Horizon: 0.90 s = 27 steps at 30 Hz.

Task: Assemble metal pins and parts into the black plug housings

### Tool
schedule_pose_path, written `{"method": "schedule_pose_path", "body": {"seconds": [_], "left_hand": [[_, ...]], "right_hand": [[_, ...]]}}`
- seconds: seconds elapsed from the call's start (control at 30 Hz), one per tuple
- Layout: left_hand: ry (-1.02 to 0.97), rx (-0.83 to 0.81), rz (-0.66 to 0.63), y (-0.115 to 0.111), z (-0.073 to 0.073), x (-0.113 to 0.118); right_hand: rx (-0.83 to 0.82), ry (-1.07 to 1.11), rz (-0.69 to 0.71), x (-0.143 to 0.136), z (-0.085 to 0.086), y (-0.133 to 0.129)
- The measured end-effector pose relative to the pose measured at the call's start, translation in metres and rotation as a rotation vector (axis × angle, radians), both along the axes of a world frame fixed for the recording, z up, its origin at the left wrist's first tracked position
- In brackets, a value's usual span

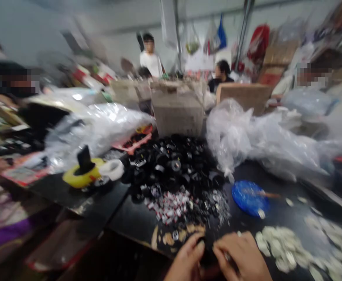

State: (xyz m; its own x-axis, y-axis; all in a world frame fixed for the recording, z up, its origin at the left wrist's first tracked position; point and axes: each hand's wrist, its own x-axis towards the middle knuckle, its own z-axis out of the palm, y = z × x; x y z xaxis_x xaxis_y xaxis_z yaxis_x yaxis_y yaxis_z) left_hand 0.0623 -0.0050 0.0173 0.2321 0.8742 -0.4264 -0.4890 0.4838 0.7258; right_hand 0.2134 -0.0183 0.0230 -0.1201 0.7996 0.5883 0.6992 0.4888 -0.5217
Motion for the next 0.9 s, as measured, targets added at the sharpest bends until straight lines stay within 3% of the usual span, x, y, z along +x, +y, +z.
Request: {"method": "schedule_pose_path", "body": {"seconds": [0.07, 0.17, 0.4, 0.53, 0.73, 0.8, 0.9], "left_hand": [[-0.080, -0.068, 0.004, -0.008, 0.005, 0.001], [-0.115, -0.125, 0.019, 0.000, 0.012, 0.002], [-0.169, -0.232, 0.009, 0.008, 0.008, 0.001], [-0.155, -0.191, 0.020, 0.006, 0.011, -0.001], [-0.109, -0.153, 0.030, 0.011, 0.016, -0.008], [-0.108, -0.128, 0.013, 0.009, 0.028, -0.010], [-0.120, -0.116, -0.044, 0.012, 0.058, -0.008]], "right_hand": [[-0.060, -0.043, 0.069, 0.006, 0.015, -0.008], [-0.129, -0.091, 0.099, 0.009, 0.031, 0.000], [-0.385, 0.077, 0.101, 0.007, 0.032, 0.012], [-0.307, 0.037, 0.137, 0.008, 0.038, 0.008], [-0.167, -0.035, 0.163, 0.011, 0.031, 0.023], [-0.155, -0.031, 0.149, 0.003, 0.037, 0.021], [-0.059, -0.056, 0.056, -0.010, 0.057, 0.015]]}}
